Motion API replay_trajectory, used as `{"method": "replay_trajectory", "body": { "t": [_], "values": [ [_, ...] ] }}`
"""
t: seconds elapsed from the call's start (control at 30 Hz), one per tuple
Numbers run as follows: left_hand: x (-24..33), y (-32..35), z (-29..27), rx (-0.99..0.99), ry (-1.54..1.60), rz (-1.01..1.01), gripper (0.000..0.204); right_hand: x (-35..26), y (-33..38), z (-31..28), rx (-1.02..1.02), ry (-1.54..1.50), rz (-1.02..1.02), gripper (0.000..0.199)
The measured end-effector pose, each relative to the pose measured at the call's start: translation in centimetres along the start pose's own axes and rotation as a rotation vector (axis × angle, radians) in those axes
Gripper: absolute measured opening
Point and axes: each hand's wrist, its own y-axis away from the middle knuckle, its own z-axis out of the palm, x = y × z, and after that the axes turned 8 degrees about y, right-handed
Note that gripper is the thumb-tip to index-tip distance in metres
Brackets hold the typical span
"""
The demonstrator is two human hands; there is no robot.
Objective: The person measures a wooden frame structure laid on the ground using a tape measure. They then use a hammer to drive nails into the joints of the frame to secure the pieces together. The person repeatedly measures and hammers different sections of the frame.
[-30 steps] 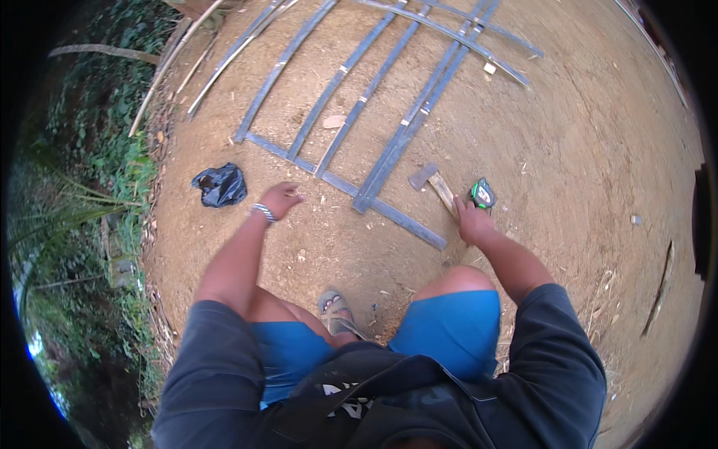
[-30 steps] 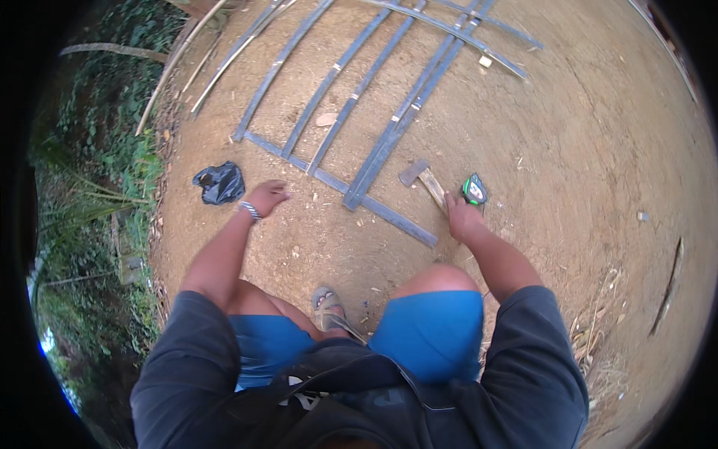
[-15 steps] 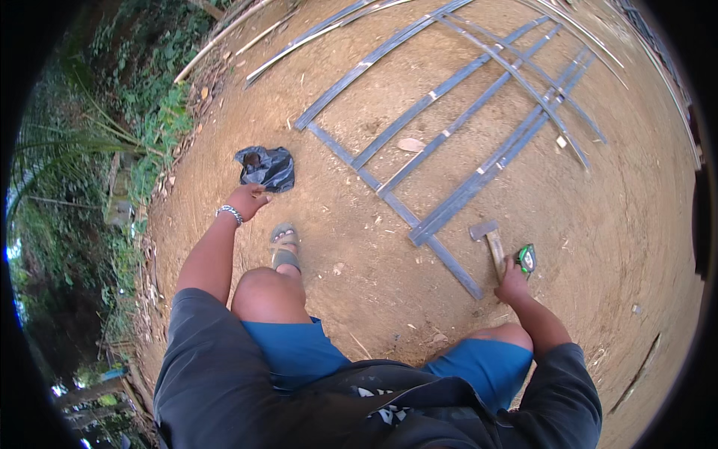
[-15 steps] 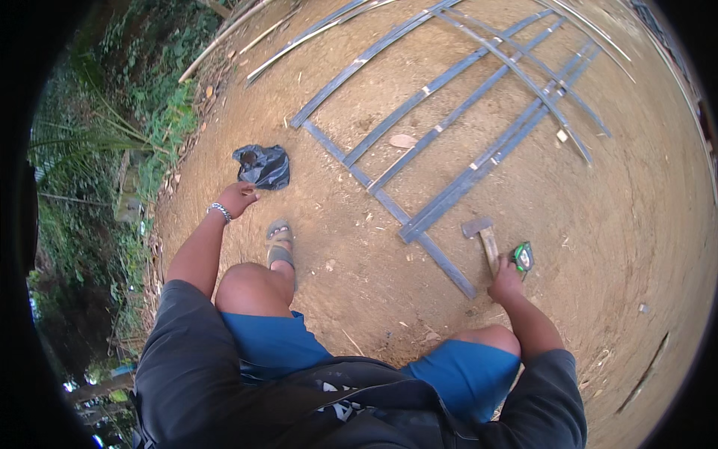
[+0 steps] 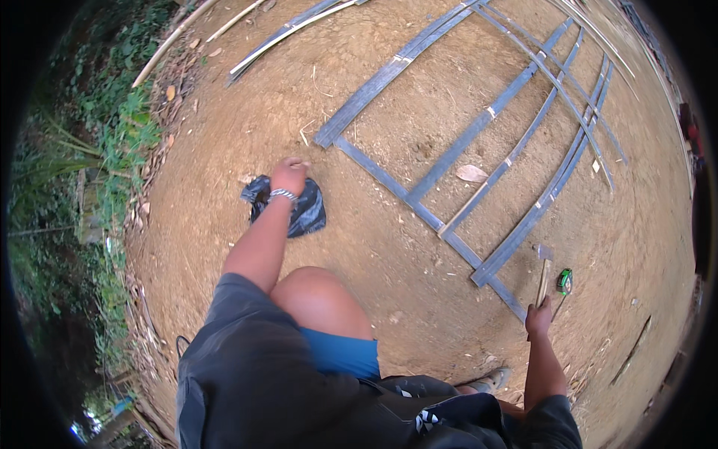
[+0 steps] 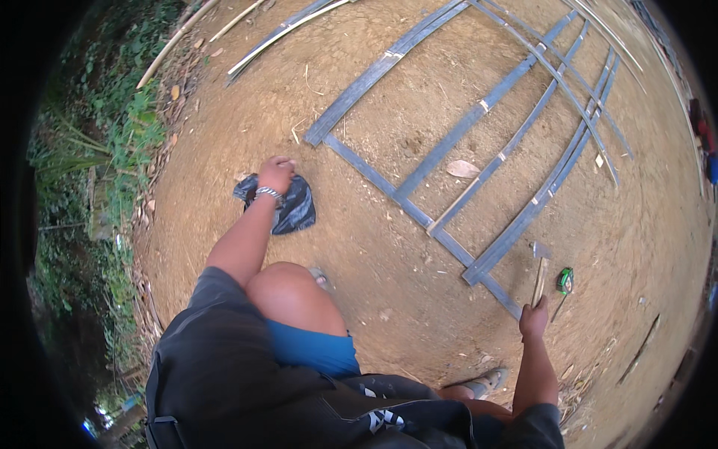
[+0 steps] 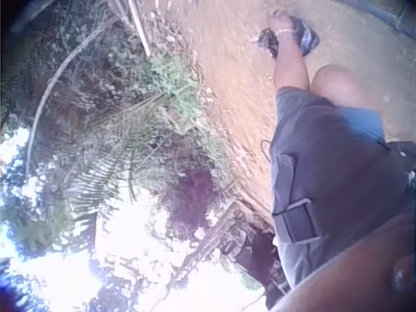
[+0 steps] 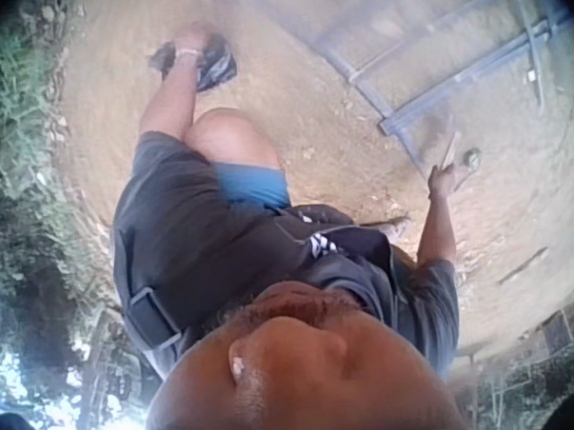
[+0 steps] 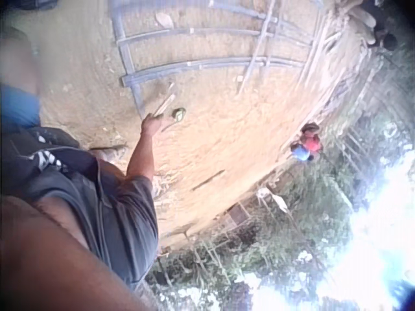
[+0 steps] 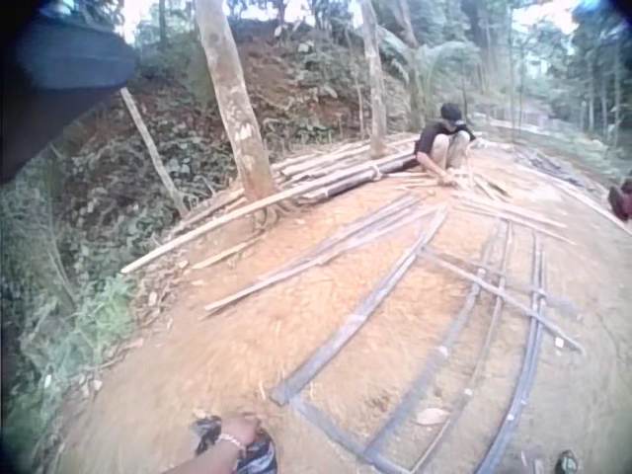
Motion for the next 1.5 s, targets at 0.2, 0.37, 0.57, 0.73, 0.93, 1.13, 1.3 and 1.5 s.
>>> {"method": "replay_trajectory", "body": {
  "t": [0.2, 0.37, 0.57, 0.73, 0.93, 1.13, 1.3, 1.5],
  "values": [
    [4.0, -2.9, 9.9, 0.209, 0.141, -0.156, 0.100, -6.8, 4.8, -0.7, 0.045, -0.133, 0.131, 0.043],
    [4.6, -2.9, 9.7, 0.389, 0.503, -0.321, 0.102, -20.0, 5.8, -2.3, -0.034, -0.314, 0.155, 0.046],
    [5.8, -4.4, 9.4, 0.375, 0.240, -0.286, 0.097, -31.3, 2.9, -0.5, -0.110, -0.394, -0.118, 0.050],
    [3.8, -4.8, 8.9, 0.323, 0.335, -0.248, 0.090, -38.9, 4.2, -0.8, -0.368, -0.351, -0.104, 0.053],
    [3.0, -4.9, 9.1, 0.244, 0.521, -0.265, 0.081, -38.8, 6.0, 2.0, -0.411, -0.396, -0.205, 0.056],
    [1.5, -5.7, 8.5, 0.167, 0.716, -0.344, 0.070, -38.7, 7.9, 1.3, -0.402, -0.332, -0.198, 0.056],
    [-0.5, -6.9, 9.1, 0.177, 0.669, -0.312, 0.064, -39.0, 8.7, 1.0, -0.400, -0.344, -0.173, 0.056],
    [-1.8, -8.0, 8.7, 0.141, 0.695, -0.298, 0.048, -39.7, 9.2, 0.9, -0.417, -0.331, -0.193, 0.058]
  ]
}}
